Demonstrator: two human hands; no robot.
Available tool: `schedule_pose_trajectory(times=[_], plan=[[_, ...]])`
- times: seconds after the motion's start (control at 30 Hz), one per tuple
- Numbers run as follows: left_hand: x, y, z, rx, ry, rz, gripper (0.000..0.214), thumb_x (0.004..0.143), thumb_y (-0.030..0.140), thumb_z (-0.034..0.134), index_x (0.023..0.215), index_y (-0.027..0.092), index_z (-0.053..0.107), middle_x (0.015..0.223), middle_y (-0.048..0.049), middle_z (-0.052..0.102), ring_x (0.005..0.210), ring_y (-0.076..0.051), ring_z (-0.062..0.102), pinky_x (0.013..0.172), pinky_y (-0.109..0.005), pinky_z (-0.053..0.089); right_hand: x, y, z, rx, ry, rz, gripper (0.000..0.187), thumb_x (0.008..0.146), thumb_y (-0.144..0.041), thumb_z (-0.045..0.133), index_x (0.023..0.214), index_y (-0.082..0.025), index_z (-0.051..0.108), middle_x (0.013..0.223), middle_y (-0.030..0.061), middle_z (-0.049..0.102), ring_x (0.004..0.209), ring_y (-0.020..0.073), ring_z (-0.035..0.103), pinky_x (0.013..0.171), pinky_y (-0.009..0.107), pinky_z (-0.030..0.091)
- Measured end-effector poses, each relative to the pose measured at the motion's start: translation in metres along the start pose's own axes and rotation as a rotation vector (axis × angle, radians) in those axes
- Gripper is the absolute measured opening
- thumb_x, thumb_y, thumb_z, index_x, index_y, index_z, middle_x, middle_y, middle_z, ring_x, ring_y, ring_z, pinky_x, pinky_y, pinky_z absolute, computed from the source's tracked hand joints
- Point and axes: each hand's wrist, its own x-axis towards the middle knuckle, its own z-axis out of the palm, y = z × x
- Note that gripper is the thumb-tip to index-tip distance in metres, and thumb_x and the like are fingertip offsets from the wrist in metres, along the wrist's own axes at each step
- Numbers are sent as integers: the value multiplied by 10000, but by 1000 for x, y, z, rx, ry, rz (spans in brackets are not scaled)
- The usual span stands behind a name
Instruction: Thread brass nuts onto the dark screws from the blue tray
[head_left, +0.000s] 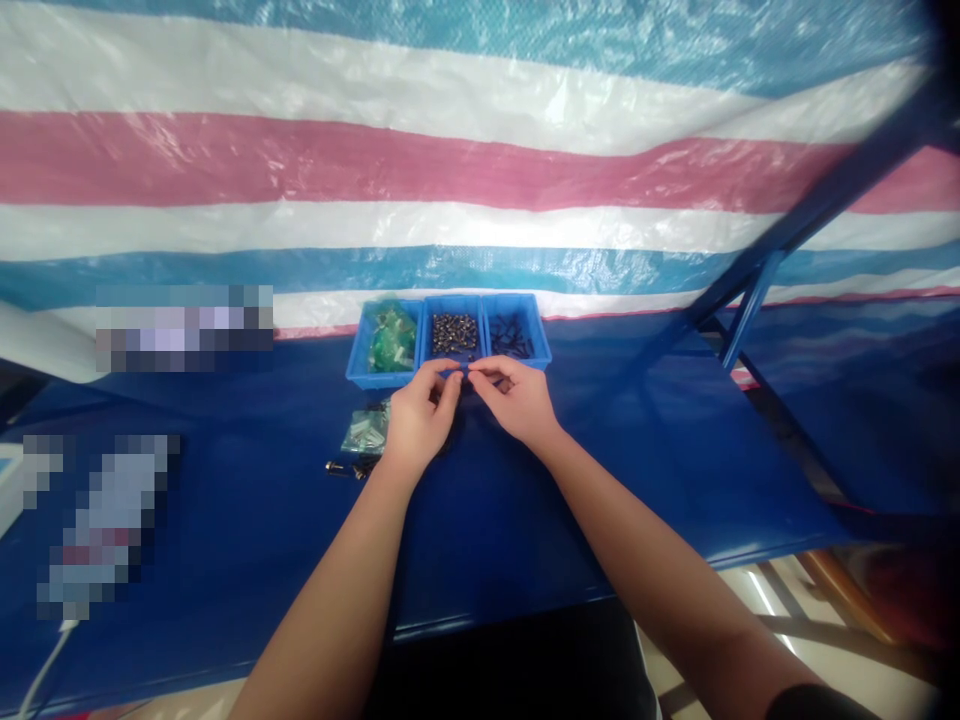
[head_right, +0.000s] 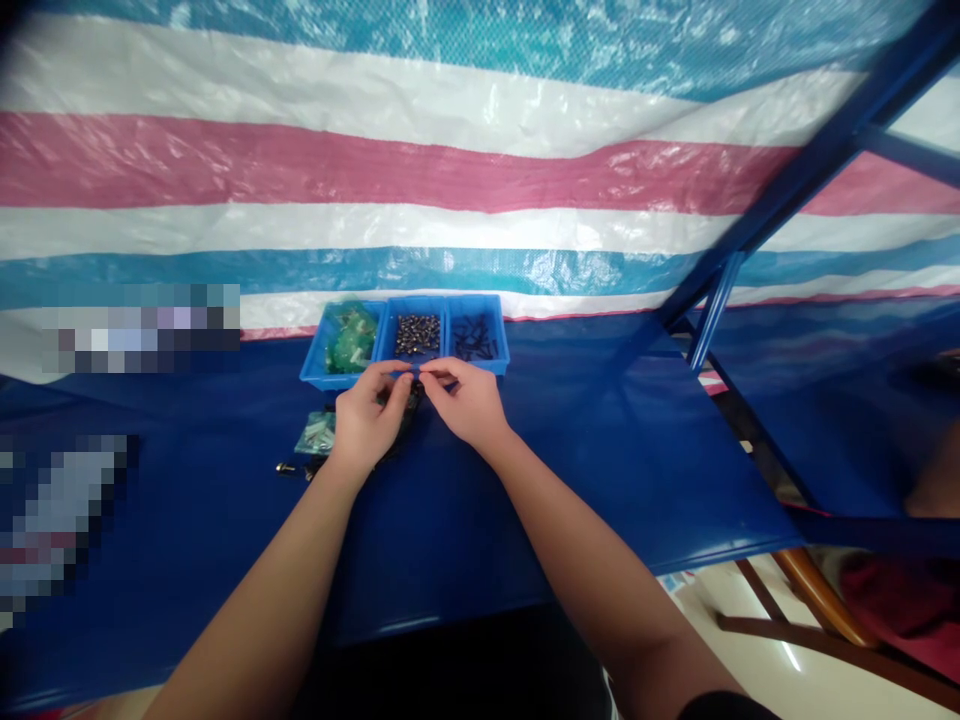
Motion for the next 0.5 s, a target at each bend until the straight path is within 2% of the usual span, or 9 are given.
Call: schedule_pose_trajectory(times=[0.33, 0.5], plan=[[-1, -2, 0, -4, -21, -12, 268, 1008, 408, 491, 1029, 195, 651, 681, 19, 644, 600, -114, 604, 640, -220, 458, 0, 1, 2, 28, 6, -6, 198, 847, -325, 696, 1009, -236, 767, 1018, 46, 786, 804, 166, 743, 647, 276, 584], [-1, -1, 0, 11, -4, -26, 285, 999, 427, 508, 1023, 191, 666, 706, 8, 659, 617, -120, 612, 658, -230, 465, 0, 0, 1, 9, 10, -10, 172, 852, -324, 685, 974, -233, 768, 981, 40, 788, 801, 168, 741, 659, 280, 586]])
